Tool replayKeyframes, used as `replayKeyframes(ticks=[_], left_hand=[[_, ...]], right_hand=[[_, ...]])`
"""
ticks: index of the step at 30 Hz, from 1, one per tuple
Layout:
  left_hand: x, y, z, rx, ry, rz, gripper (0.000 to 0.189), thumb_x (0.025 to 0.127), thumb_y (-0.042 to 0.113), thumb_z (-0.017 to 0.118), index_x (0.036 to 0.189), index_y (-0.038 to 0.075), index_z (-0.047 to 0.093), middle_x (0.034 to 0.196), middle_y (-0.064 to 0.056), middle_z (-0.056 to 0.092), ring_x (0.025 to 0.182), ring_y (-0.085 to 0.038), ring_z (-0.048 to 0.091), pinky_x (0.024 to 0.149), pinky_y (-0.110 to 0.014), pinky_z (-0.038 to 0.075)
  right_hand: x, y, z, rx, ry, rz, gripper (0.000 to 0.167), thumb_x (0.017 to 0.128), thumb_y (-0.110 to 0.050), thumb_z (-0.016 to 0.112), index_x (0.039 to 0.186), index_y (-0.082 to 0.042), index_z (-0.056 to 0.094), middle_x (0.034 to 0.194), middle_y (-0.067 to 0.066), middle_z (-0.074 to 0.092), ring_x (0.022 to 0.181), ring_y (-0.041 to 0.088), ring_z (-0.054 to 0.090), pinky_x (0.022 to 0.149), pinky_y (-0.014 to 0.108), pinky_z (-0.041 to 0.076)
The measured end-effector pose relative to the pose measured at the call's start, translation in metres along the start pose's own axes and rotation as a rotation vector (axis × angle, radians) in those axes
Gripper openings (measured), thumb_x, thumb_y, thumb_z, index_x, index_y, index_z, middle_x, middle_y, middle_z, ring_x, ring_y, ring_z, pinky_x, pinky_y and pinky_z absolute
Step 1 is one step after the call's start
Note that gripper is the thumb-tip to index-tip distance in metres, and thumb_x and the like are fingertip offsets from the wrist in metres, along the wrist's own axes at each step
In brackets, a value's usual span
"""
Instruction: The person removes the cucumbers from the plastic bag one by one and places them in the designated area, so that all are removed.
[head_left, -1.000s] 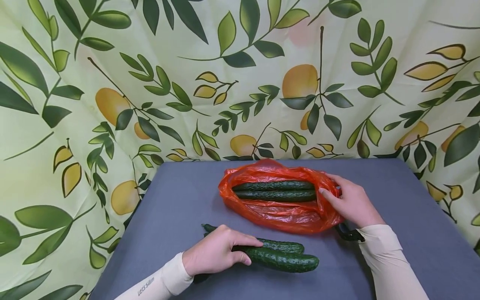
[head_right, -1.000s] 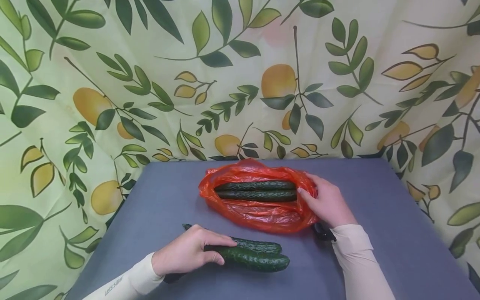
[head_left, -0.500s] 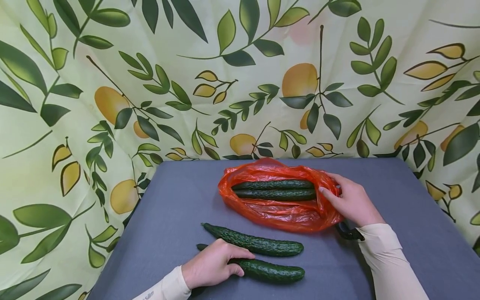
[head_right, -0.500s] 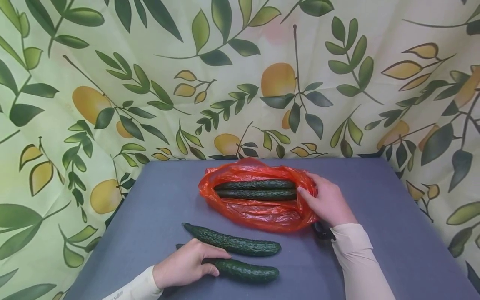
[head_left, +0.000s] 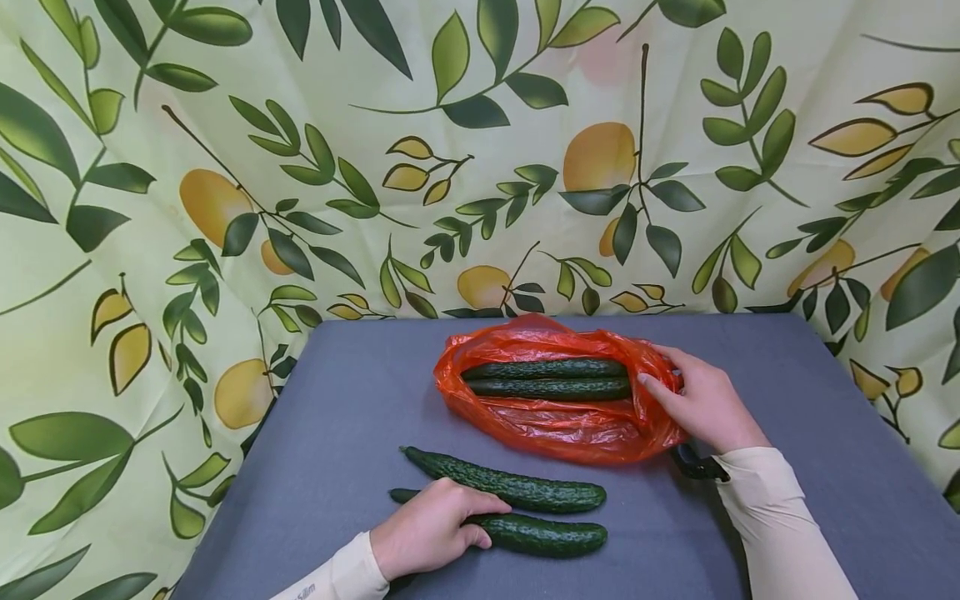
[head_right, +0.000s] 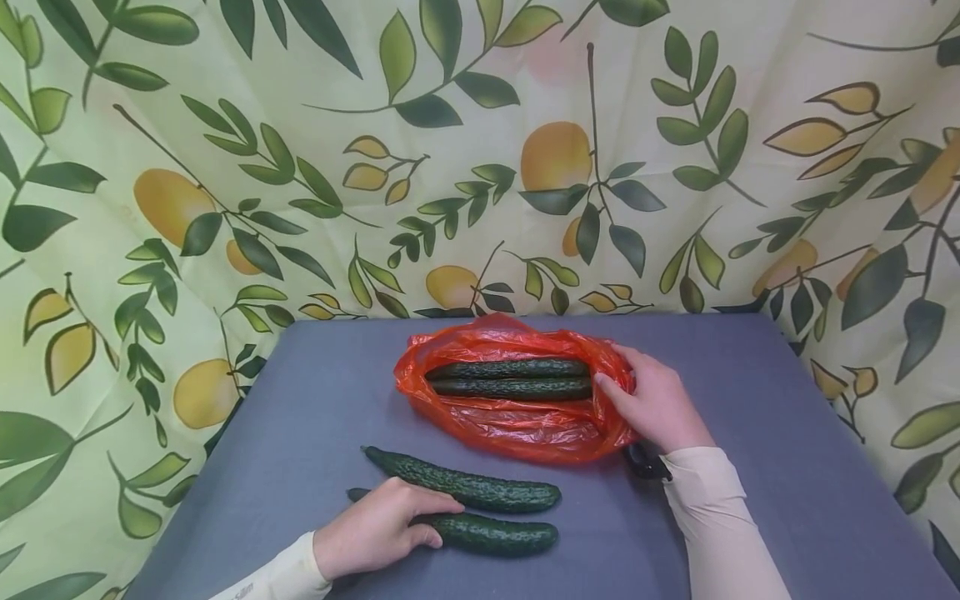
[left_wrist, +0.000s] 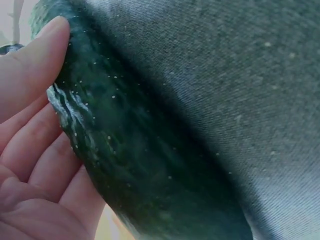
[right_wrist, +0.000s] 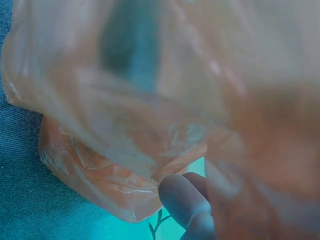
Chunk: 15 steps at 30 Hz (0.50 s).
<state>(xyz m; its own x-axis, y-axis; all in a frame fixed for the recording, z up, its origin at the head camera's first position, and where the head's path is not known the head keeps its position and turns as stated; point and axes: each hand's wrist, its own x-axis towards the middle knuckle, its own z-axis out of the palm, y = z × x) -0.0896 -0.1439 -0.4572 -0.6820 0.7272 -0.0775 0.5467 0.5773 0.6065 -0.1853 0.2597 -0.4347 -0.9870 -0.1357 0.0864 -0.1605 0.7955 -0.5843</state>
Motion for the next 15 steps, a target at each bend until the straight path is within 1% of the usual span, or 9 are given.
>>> replayKeyframes(ticks=[5, 10, 15], left_hand=[[0.001, 0.003, 0.0, 0.015, -0.008, -0.019, 0.039, 0.096, 0.015, 0.082, 0.134, 0.021, 0.078, 0.131, 0.008, 0.078, 0.117, 0.001, 0.071, 0.092, -0.02, 0.061], [0.001, 0.007, 0.0, 0.058, -0.012, -0.049, 0.04, 0.096, 0.015, 0.082, 0.135, 0.02, 0.077, 0.133, 0.009, 0.077, 0.122, -0.002, 0.071, 0.096, -0.023, 0.061], [-0.001, 0.013, -0.002, 0.129, -0.011, -0.067, 0.041, 0.095, 0.012, 0.083, 0.134, 0.021, 0.078, 0.131, 0.011, 0.078, 0.118, -0.001, 0.073, 0.094, -0.021, 0.061]], right_hand=[[0.001, 0.001, 0.0, -0.002, 0.007, -0.002, 0.07, 0.105, -0.044, 0.068, 0.158, -0.002, 0.05, 0.145, 0.03, 0.064, 0.117, 0.045, 0.068, 0.09, 0.06, 0.064], [0.001, 0.002, -0.001, -0.001, 0.011, -0.001, 0.071, 0.105, -0.045, 0.068, 0.159, -0.002, 0.05, 0.145, 0.029, 0.064, 0.118, 0.046, 0.068, 0.09, 0.061, 0.064], [0.001, 0.003, 0.0, 0.0, 0.009, -0.001, 0.072, 0.105, -0.047, 0.067, 0.159, -0.003, 0.05, 0.146, 0.029, 0.064, 0.12, 0.046, 0.067, 0.092, 0.062, 0.063]])
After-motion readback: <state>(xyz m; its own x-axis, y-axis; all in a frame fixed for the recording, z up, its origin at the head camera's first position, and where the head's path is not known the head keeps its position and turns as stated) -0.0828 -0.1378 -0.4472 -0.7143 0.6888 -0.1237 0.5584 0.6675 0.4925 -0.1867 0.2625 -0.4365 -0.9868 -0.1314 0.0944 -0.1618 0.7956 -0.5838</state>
